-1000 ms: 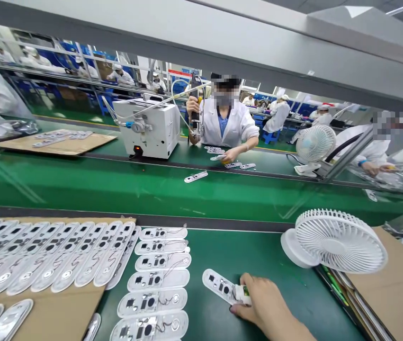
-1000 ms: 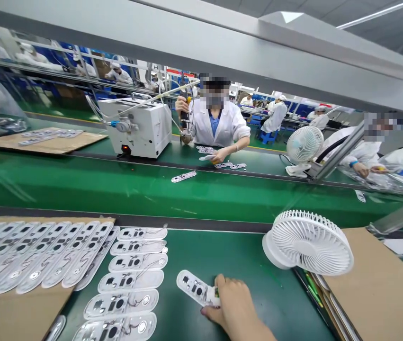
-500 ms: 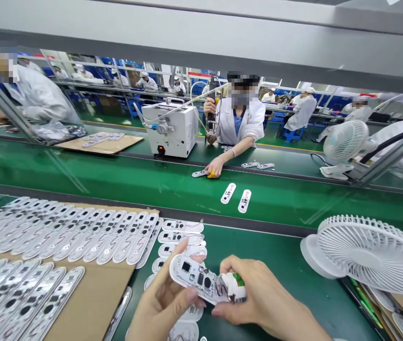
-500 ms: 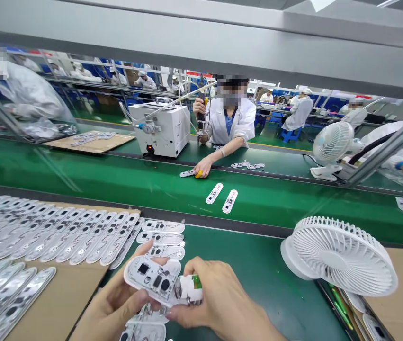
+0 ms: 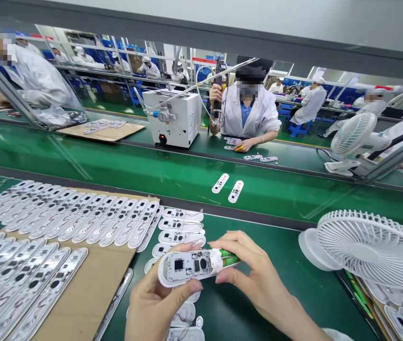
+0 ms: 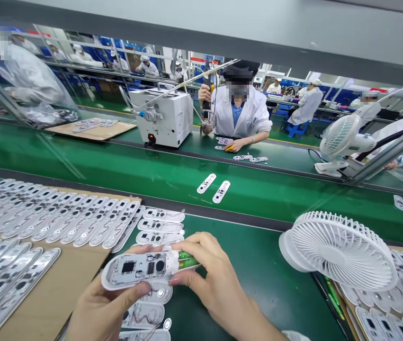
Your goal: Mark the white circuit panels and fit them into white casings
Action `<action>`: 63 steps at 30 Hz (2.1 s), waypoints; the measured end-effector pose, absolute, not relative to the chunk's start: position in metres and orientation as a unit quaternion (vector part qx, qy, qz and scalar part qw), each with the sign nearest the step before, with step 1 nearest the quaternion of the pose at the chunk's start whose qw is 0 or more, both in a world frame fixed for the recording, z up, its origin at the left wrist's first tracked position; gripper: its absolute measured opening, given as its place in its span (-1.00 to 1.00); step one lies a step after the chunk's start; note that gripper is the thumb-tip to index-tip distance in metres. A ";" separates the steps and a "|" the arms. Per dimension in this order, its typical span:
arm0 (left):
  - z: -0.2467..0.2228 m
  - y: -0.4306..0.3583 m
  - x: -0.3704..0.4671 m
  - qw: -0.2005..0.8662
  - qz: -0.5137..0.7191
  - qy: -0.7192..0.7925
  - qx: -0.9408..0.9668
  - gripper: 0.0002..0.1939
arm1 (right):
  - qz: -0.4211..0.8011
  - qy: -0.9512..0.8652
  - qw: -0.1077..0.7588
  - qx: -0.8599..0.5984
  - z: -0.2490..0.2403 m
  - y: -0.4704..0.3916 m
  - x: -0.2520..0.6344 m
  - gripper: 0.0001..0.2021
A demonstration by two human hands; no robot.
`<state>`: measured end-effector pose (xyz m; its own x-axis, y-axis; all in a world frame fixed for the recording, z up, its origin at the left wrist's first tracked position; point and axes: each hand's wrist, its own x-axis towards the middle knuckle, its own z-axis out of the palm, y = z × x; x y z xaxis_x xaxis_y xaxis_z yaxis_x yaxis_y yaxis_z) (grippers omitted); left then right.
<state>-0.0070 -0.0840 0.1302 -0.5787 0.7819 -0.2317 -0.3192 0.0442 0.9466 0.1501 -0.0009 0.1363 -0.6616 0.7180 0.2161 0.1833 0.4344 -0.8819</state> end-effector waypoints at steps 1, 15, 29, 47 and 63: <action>0.131 -0.084 -0.007 0.411 0.665 0.591 0.200 -0.50 | 0.438 -0.798 0.304 -0.282 0.133 0.000 0.148 -0.69; 0.126 -0.077 -0.010 0.326 0.602 0.646 0.338 -0.64 | 0.407 -0.814 0.285 -0.299 0.111 -0.013 0.132 -0.73; 0.139 -0.074 -0.007 0.366 0.578 0.670 0.289 -0.48 | 0.826 -0.477 0.196 -0.227 0.117 -0.023 0.115 -0.43; 0.134 -0.079 -0.007 0.543 0.585 0.564 0.211 -0.37 | 0.833 -0.483 0.172 -0.209 0.098 -0.029 0.113 -0.47; 0.067 -0.156 -0.140 -0.030 0.184 0.878 0.440 -0.45 | 0.855 -0.317 0.252 -0.324 0.053 0.013 0.121 -0.62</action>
<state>-0.1399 -0.1561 0.0669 -0.6102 0.7623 0.2155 0.7847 0.5442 0.2968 0.1205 0.0133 0.0526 -0.6629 0.6362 -0.3947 -0.2248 -0.6720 -0.7056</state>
